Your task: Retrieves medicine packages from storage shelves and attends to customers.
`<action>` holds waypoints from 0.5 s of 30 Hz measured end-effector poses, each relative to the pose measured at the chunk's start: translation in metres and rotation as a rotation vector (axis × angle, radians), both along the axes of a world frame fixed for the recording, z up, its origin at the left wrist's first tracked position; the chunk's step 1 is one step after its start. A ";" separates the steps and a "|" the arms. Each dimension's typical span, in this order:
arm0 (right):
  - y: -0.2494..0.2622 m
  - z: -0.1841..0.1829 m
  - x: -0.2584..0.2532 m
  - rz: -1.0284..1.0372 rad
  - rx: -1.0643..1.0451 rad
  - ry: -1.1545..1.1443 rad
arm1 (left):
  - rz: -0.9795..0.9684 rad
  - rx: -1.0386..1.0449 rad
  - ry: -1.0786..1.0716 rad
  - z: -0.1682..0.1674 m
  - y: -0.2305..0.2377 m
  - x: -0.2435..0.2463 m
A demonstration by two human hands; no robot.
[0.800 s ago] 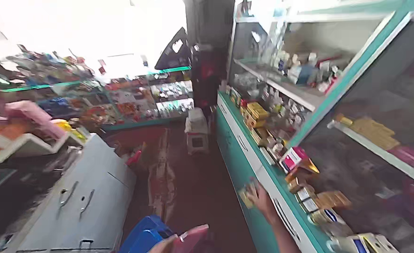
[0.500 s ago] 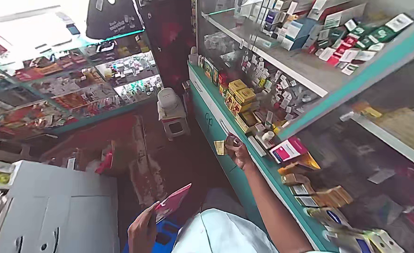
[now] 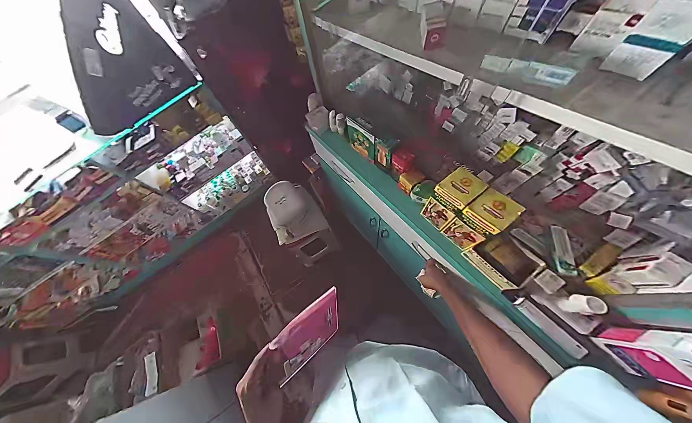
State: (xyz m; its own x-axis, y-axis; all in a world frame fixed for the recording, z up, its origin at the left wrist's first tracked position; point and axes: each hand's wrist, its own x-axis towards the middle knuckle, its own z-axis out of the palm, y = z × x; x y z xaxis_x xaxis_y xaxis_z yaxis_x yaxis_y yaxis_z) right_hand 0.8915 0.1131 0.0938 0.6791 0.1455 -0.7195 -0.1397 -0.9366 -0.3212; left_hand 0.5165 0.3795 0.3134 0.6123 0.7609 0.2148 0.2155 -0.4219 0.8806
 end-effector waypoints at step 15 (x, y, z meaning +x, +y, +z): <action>0.079 0.071 -0.165 0.181 0.404 0.073 | -0.747 -0.486 0.417 -0.061 0.141 0.257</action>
State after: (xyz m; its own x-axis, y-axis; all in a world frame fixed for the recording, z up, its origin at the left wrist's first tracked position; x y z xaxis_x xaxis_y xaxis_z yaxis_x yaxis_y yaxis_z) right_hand 0.7261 0.1919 0.1653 0.5667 0.5361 -0.6257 -0.0213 -0.7496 -0.6615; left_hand 0.7731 0.5206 0.2528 0.9273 0.0954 -0.3618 0.3737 -0.1884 0.9082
